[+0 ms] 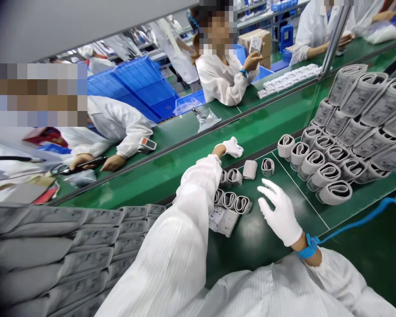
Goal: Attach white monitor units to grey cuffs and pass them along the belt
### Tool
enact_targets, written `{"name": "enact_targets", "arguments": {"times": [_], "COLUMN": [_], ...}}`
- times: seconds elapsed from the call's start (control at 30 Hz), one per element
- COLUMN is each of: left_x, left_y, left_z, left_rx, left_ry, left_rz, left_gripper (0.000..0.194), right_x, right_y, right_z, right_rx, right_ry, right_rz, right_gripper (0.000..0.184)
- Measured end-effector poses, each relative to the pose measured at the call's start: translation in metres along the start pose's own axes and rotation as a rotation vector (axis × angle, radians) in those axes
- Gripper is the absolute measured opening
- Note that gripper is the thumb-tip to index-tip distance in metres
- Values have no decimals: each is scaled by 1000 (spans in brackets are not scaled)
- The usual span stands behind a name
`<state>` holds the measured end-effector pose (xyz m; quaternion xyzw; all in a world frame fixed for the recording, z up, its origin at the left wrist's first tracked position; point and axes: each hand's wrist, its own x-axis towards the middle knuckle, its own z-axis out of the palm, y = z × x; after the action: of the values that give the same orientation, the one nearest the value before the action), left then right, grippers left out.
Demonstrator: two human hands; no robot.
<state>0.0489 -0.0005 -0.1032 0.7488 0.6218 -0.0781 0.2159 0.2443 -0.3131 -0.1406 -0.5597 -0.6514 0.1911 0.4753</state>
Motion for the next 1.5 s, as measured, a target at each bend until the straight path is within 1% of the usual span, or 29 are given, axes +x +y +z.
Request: {"name": "enact_targets", "arguments": {"times": [0.1,0.17,0.23,0.3,0.33,0.37,0.4,0.43,0.47,0.5,0.53,0.57,0.6,0.67,0.73,0.83,0.9,0.93,0.97,1.0,1.03,1.07,1.1,1.17,1.23,1.27,1.33,1.43,1.5], "left_x": [-23,-51,-100,-169,-209,-249,-286,-319,-345,-364,-375,-380,-381,-373,-362,-356,-357,-358,-357,-353,-347,-337,-325,-296,-269,-259,-246,-244,-248], "left_y": [8,12,14,15,15,16,17,18,18,16,12,5,-4,-22,-36,-38,-29,-22,-15,-7,1,8,16,28,34,36,36,34,35], "left_z": [-17,-32,-42,-36,-25,-10,11,34,60,87,113,137,159,194,217,234,232,226,216,204,190,175,161,138,126,124,124,128,127], "left_rx": [-67,-118,-183,-274,-320,-362,-465,-540,-596,-650,-694,-707,-701,-596,-528,-411,-262,-184,-118,-68,-23,20,77,162,195,198,194,186,185], "left_ry": [88,198,322,429,466,489,554,592,605,572,542,548,557,638,696,772,909,989,1040,1056,981,839,686,476,329,289,265,266,257], "left_rz": [23,52,72,90,97,88,65,-3,-96,-210,-342,-499,-619,-783,-841,-767,-669,-587,-466,-322,-105,104,254,414,458,463,457,424,392], "left_gripper": [37,42,59,67,68,68,67,63,56,52,50,54,57,58,57,58,60,60,59,57,55,53,52,51,40,36,34,41,54], "right_x": [-6,-12,-17,-19,-19,-17,-15,-13,-9,-6,-2,2,6,14,21,26,24,22,20,16,13,9,5,-4,-13,-16,-21,-19,-9], "right_y": [3,9,17,25,27,29,29,28,26,24,21,19,18,15,13,11,10,10,10,11,11,12,13,15,20,23,30,39,45], "right_z": [-4,-8,-12,-11,-9,-5,1,8,17,25,33,41,47,56,61,63,60,57,53,49,45,41,37,32,29,29,27,18,9], "right_rx": [19,33,43,31,16,2,-9,-18,-20,-18,-15,-13,-13,-13,-21,-12,8,16,17,13,13,17,24,43,60,68,86,101,58], "right_ry": [22,33,25,-32,-86,-149,-219,-289,-354,-410,-456,-489,-510,-525,-519,-432,-326,-275,-235,-206,-190,-186,-191,-204,-179,-147,-56,75,130], "right_rz": [41,91,130,122,97,59,13,-41,-100,-159,-208,-240,-259,-273,-277,-228,-181,-167,-159,-154,-152,-152,-155,-156,-123,-94,-24,67,73], "right_gripper": [30,30,31,37,43,52,59,63,63,60,55,51,48,44,39,28,24,23,23,22,21,19,19,17,18,20,19,16,22]}}
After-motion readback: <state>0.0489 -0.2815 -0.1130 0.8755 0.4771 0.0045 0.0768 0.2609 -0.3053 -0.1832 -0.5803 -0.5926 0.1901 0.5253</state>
